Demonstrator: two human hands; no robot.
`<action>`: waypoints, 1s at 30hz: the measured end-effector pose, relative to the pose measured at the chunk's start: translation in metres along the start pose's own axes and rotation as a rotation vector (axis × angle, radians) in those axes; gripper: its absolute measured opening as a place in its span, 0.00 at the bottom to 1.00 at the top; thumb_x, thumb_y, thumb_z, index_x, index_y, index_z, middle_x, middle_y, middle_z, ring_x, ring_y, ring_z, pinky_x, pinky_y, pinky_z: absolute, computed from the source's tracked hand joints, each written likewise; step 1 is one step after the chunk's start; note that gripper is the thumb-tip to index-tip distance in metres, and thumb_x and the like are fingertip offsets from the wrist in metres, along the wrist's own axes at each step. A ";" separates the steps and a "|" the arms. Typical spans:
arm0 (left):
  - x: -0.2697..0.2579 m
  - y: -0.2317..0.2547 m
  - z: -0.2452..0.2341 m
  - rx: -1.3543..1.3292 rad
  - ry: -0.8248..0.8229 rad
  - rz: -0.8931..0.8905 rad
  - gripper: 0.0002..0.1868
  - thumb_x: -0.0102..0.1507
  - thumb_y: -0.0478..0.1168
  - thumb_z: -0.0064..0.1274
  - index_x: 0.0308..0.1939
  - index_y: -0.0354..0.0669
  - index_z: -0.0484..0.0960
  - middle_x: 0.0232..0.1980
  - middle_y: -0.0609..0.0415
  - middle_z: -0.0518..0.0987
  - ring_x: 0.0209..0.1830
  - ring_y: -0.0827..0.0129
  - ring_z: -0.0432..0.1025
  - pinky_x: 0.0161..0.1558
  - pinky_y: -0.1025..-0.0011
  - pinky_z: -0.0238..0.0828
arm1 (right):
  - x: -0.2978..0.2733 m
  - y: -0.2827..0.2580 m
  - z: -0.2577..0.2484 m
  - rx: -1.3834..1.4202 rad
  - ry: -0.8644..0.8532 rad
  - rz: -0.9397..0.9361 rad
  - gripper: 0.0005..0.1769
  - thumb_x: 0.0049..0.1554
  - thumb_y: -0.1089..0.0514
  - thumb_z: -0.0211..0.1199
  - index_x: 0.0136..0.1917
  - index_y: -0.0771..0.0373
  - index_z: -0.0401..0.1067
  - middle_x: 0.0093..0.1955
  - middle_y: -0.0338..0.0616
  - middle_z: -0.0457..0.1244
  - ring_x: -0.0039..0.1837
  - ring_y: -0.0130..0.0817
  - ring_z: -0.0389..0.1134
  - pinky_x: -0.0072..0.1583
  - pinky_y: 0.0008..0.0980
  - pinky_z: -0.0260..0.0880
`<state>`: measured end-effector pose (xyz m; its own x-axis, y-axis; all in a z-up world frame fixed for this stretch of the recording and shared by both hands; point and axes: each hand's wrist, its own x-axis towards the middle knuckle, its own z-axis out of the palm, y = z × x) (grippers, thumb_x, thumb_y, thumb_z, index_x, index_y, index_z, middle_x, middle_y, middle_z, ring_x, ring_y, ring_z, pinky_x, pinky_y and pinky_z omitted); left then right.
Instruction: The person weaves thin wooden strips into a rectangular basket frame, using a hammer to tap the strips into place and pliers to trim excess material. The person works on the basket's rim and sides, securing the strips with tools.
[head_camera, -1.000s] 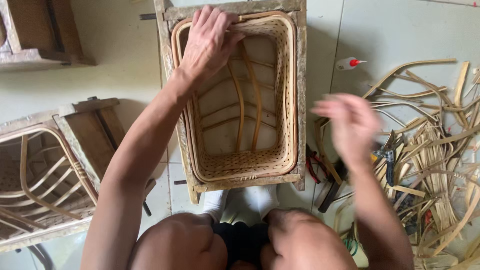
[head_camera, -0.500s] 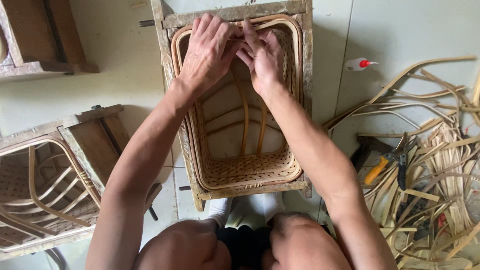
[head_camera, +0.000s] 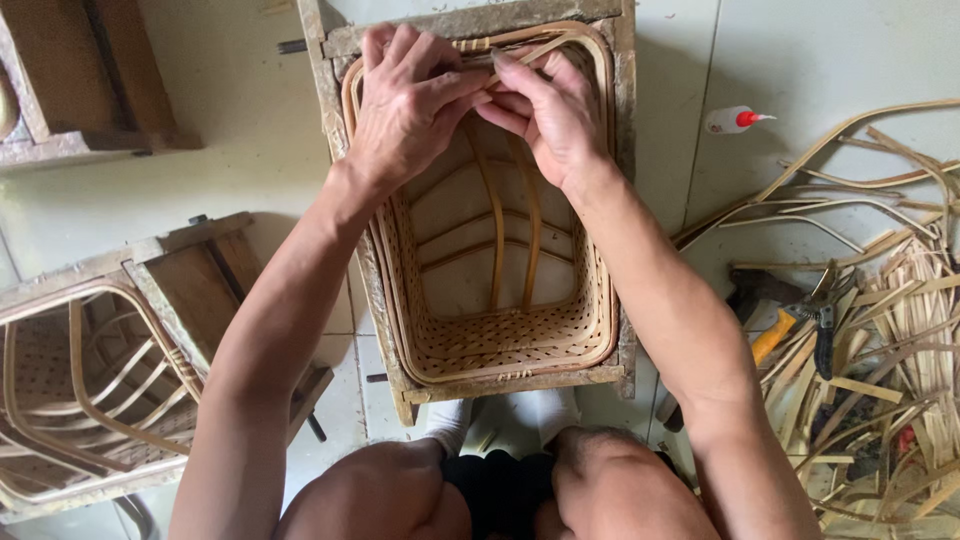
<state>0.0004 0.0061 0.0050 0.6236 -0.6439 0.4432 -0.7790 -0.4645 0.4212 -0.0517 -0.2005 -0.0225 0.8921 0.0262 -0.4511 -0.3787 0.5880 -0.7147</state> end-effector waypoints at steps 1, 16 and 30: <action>0.001 0.000 0.000 -0.001 -0.003 0.002 0.09 0.67 0.44 0.68 0.51 0.56 0.90 0.49 0.64 0.76 0.54 0.68 0.66 0.62 0.60 0.54 | -0.001 -0.003 -0.001 -0.012 -0.005 0.003 0.08 0.62 0.59 0.66 0.52 0.62 0.72 0.51 0.48 0.70 0.55 0.40 0.76 0.57 0.41 0.80; 0.010 0.003 -0.008 -0.016 -0.032 0.028 0.08 0.67 0.46 0.67 0.48 0.52 0.90 0.50 0.62 0.76 0.55 0.66 0.66 0.61 0.59 0.54 | 0.005 0.000 -0.012 -0.161 0.030 0.007 0.12 0.59 0.53 0.70 0.52 0.61 0.75 0.50 0.45 0.72 0.54 0.35 0.77 0.56 0.37 0.83; 0.015 -0.017 0.014 -0.032 -0.179 0.031 0.06 0.71 0.46 0.64 0.43 0.52 0.89 0.72 0.54 0.78 0.79 0.49 0.60 0.76 0.46 0.50 | -0.032 -0.021 -0.007 -0.735 -0.087 -0.136 0.17 0.63 0.48 0.65 0.53 0.66 0.74 0.52 0.47 0.72 0.52 0.36 0.79 0.55 0.37 0.81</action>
<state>0.0216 -0.0041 -0.0069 0.5754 -0.7570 0.3097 -0.7935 -0.4248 0.4358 -0.0736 -0.2192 0.0035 0.9475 0.0731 -0.3113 -0.3036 -0.1002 -0.9475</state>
